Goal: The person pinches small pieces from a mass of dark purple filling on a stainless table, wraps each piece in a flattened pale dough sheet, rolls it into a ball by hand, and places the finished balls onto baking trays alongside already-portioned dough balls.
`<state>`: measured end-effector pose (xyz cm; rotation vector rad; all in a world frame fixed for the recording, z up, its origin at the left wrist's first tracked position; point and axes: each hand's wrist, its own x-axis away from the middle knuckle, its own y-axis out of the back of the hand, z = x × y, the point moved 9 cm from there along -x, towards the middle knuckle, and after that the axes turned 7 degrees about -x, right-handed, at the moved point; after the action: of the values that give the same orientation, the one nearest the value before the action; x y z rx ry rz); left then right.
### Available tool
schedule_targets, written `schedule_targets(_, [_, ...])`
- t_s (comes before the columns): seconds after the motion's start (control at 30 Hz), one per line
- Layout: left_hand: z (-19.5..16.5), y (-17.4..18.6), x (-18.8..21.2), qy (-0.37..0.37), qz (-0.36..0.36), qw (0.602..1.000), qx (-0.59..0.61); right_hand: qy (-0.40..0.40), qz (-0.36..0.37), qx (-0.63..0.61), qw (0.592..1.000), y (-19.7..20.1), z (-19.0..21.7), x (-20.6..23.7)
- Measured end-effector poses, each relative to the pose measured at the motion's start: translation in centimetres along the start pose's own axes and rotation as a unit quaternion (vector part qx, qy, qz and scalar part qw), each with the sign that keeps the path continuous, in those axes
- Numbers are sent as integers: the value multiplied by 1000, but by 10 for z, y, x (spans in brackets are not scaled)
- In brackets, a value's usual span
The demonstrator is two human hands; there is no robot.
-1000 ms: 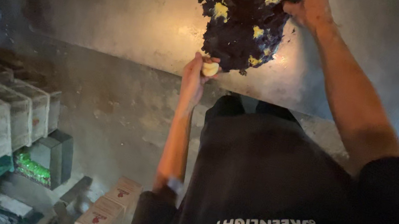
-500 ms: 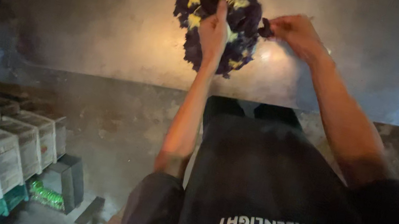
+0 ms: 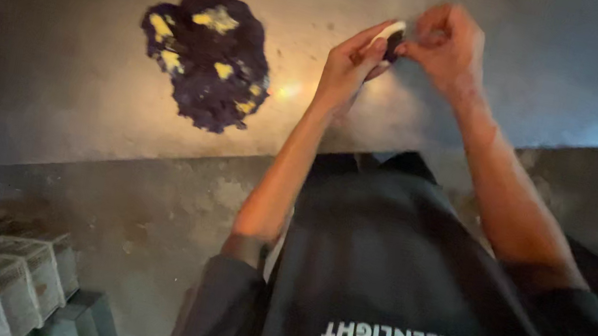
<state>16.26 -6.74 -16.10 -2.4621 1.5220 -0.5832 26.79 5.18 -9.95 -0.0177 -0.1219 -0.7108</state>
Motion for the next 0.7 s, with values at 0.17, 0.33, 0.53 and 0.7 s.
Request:
schedule_targets(0.17, [-18,-72,0,-208,21,956,-205,26,8,7,1000,52,-11,26])
schedule_targets(0.33, [37,-79,-24,-47,-24,999,-10,225,2,178,958,65,-3,57])
schedule_targets(0.53, [84,-81,-12,2,-58,942,-331,176,-3,298,938,64,-63,46])
schedule_targets(0.7, [60,-69,-6,-107,-81,877,-462,114,0,294,949,62,-92,36])
